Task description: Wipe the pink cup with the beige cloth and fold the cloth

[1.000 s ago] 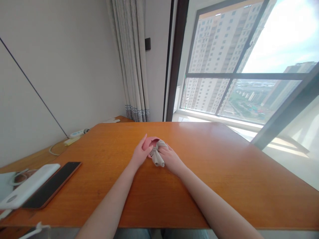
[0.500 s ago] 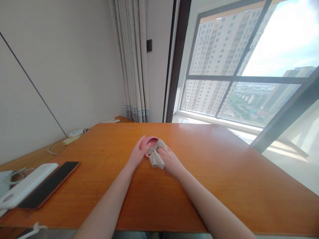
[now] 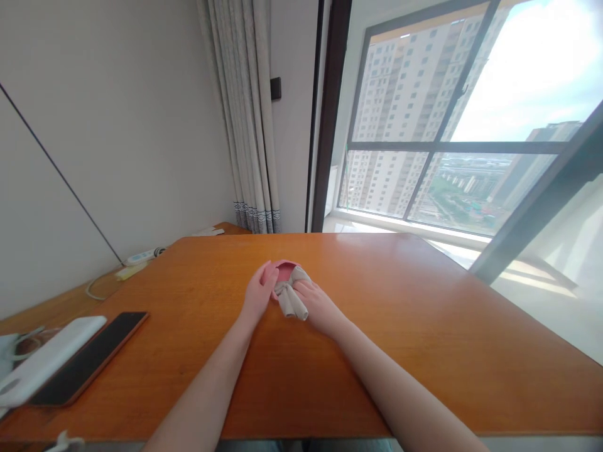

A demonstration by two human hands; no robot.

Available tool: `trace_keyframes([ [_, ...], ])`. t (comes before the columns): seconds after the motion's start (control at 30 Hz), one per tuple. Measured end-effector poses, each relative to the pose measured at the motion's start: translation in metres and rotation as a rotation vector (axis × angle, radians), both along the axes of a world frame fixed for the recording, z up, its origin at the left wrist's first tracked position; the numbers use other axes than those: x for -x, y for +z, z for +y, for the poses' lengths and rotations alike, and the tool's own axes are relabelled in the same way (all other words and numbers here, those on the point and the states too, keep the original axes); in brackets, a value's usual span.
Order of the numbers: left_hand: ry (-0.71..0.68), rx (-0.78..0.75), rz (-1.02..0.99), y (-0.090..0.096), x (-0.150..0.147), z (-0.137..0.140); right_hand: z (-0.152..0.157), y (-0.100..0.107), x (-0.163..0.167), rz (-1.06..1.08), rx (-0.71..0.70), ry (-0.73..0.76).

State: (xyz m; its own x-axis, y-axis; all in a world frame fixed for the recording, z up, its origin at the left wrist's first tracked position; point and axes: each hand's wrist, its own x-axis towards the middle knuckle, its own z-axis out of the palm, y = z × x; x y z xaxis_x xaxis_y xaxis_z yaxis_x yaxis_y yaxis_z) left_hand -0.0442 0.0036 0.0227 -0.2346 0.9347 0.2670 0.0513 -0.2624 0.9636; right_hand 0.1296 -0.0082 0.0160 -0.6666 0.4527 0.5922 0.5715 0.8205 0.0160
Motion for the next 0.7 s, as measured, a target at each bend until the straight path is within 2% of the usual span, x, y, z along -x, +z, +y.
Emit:
trace_keyframes([
  [0.13,-0.04,-0.024,-0.124,-0.017,-0.023,-0.005,0.002,-0.015,0.006,0.114,0.017,-0.128],
  [0.23,-0.011,-0.049,-0.139,-0.026,-0.038,-0.007,0.002,-0.019,0.01,0.206,0.05,-0.152],
  [0.37,0.059,-0.021,-0.083,-0.018,-0.021,0.001,0.0,-0.005,0.007,0.091,0.019,-0.052],
  [0.5,-0.023,0.062,-0.075,-0.009,-0.002,0.003,-0.003,0.003,0.004,0.045,0.023,0.003],
  [0.6,-0.081,0.123,-0.197,-0.013,-0.014,-0.004,-0.004,-0.004,0.005,0.126,0.081,-0.061],
  [0.7,-0.08,0.07,-0.255,-0.021,-0.032,-0.009,-0.004,-0.011,0.008,0.224,0.142,-0.126],
])
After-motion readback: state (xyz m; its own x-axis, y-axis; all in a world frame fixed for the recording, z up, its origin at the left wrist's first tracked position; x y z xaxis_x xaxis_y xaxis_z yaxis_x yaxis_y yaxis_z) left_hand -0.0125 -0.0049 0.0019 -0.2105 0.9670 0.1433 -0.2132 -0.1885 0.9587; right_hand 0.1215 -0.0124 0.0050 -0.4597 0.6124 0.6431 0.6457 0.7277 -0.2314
